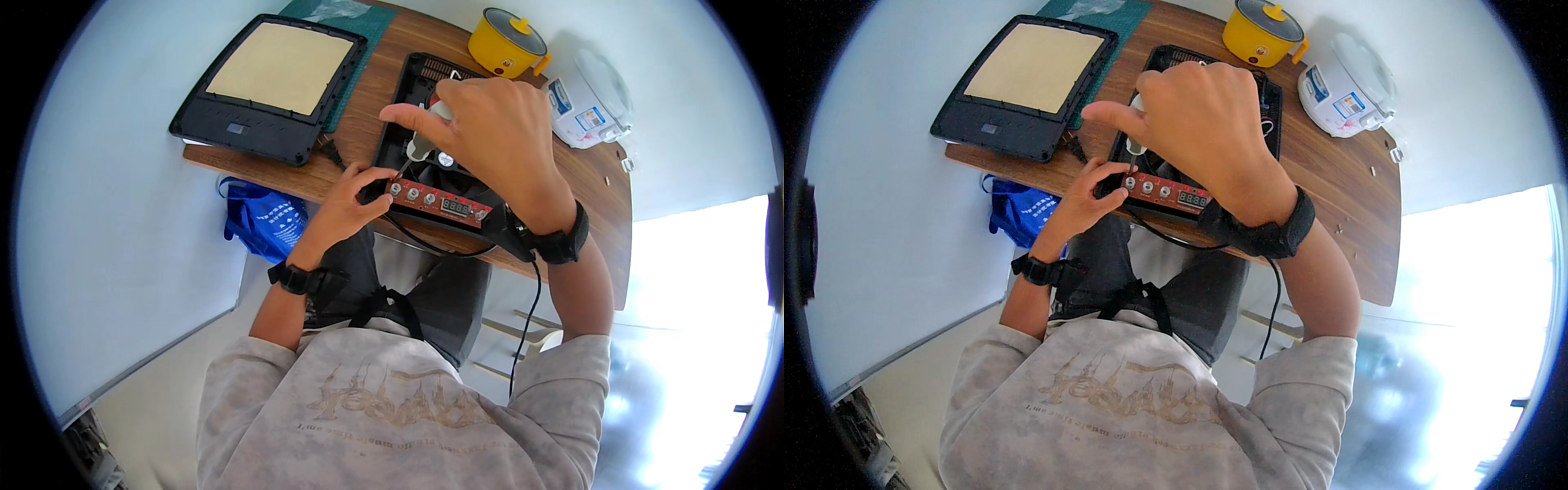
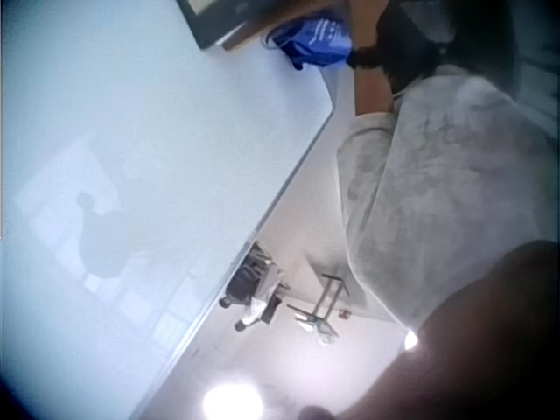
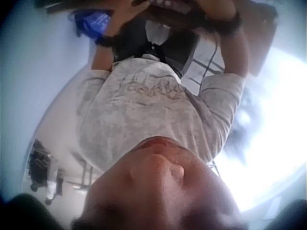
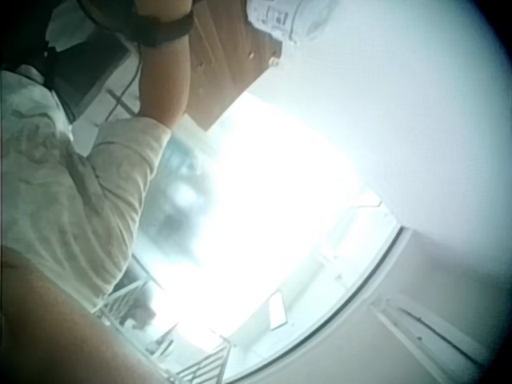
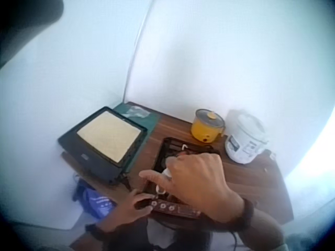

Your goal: The person uses a screwdriver to tighten screws on the control panel of a disassembled induction cooktop. They then reassemble the cooktop by placing the top cover back on and securing it with screws.

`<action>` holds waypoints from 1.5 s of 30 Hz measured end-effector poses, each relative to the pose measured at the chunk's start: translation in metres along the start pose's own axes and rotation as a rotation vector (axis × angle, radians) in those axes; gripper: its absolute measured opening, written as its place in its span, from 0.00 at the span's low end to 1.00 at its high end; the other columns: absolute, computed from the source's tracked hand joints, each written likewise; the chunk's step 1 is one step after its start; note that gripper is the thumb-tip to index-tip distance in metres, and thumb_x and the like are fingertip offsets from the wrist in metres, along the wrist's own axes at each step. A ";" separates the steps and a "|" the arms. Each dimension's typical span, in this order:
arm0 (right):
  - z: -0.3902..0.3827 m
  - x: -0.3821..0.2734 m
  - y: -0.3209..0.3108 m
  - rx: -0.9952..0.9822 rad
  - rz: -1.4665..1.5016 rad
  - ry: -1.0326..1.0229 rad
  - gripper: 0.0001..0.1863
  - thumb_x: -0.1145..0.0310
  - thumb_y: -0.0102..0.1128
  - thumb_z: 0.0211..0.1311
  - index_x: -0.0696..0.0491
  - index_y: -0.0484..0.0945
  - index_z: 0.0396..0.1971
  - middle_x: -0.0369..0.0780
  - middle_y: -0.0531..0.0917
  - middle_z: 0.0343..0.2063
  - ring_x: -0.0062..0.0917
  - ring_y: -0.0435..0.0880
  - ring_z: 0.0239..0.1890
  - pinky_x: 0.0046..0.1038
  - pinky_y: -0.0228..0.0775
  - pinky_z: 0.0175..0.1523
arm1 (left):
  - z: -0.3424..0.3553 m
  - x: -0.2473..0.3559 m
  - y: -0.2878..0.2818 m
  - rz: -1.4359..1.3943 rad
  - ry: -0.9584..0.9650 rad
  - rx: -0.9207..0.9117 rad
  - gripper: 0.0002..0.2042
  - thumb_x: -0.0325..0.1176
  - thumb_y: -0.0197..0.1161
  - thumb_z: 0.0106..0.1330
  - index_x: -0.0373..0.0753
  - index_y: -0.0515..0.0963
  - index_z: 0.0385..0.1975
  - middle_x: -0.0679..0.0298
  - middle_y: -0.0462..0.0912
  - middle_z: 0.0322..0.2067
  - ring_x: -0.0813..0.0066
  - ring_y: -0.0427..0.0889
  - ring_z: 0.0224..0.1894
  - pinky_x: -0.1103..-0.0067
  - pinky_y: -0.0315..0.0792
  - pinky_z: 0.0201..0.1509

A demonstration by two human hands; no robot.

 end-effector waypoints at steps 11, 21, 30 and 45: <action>-0.031 0.014 0.021 -0.193 0.617 0.132 0.22 0.57 0.70 0.62 0.52 0.70 0.48 0.45 0.85 0.26 0.41 0.87 0.28 0.35 0.78 0.32 | 0.000 0.006 -0.002 -0.003 0.016 0.015 0.20 0.35 0.67 0.65 0.44 0.80 0.57 0.61 0.78 0.49 0.67 0.78 0.48 0.78 0.72 0.45; -0.049 0.028 0.016 -0.114 0.785 0.208 0.20 0.67 0.71 0.57 0.53 0.72 0.45 0.46 0.85 0.28 0.40 0.89 0.33 0.33 0.79 0.39 | 0.000 0.005 -0.002 -0.013 0.024 0.033 0.20 0.35 0.68 0.64 0.42 0.78 0.57 0.60 0.79 0.51 0.66 0.78 0.51 0.77 0.72 0.50; -0.047 0.029 0.020 -0.128 0.800 0.202 0.18 0.69 0.68 0.57 0.52 0.73 0.45 0.45 0.86 0.30 0.38 0.90 0.34 0.32 0.79 0.40 | 0.000 0.000 -0.002 0.011 0.027 0.033 0.21 0.35 0.68 0.64 0.43 0.78 0.58 0.62 0.78 0.51 0.68 0.78 0.49 0.78 0.71 0.46; -0.042 0.039 0.028 -0.119 0.841 0.171 0.17 0.70 0.67 0.57 0.54 0.72 0.44 0.46 0.86 0.29 0.37 0.90 0.34 0.32 0.81 0.41 | -0.001 0.004 -0.001 0.004 -0.049 -0.014 0.21 0.35 0.68 0.67 0.41 0.77 0.59 0.61 0.78 0.53 0.68 0.77 0.53 0.76 0.71 0.54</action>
Point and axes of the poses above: each hand's wrist, its own z-axis towards the middle knuckle, its own y-axis out of the palm, x = y × z, the point moved 8 cm from there along z, towards the middle knuckle
